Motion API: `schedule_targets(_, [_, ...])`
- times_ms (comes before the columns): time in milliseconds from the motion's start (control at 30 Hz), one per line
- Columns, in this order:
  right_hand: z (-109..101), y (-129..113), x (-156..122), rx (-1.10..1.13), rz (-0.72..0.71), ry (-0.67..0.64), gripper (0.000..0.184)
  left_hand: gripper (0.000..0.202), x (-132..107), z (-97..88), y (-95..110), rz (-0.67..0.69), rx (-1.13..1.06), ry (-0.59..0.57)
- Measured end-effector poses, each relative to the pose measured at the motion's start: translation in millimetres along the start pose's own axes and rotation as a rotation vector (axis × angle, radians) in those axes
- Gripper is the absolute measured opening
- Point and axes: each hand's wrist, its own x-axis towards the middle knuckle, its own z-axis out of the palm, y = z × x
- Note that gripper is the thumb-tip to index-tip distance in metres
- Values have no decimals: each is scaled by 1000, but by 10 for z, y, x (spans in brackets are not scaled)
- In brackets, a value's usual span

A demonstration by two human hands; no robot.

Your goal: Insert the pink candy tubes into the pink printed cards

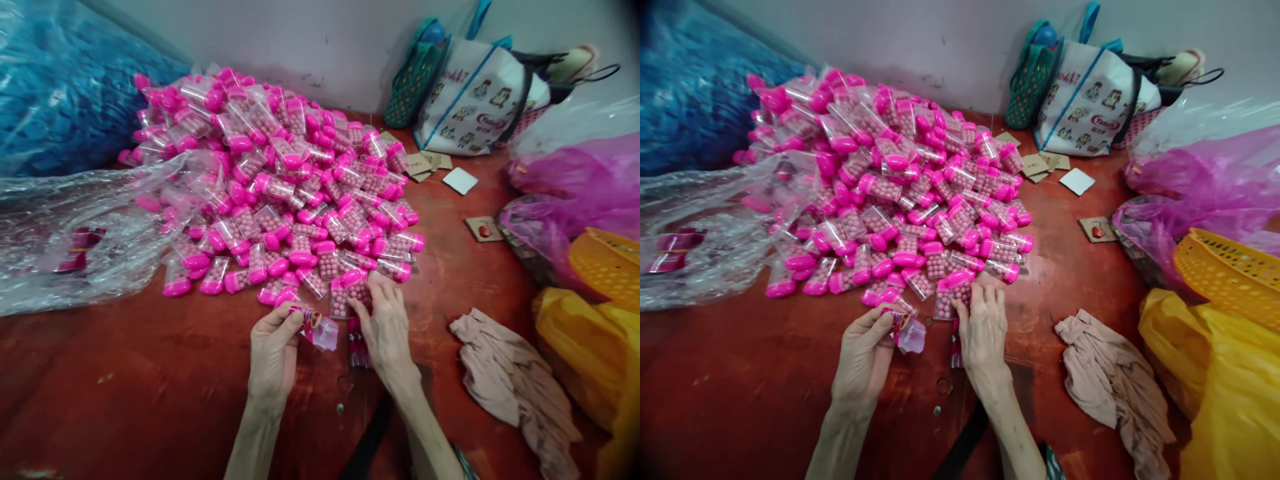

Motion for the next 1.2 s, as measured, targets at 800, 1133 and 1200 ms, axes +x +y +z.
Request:
schedule_targets(800, [-459,-518,-445,700,400,-291,17,17,9,32,13,121,-121,94])
schedule_targets(1133, [-552,-403,-430,942,581,-407,32,7,-12,-15,35,178,-38,-77])
schedule_targets(1200, [-538,-391,-439,911,607,-382,34,8,-11,-23,21,161,-27,-84])
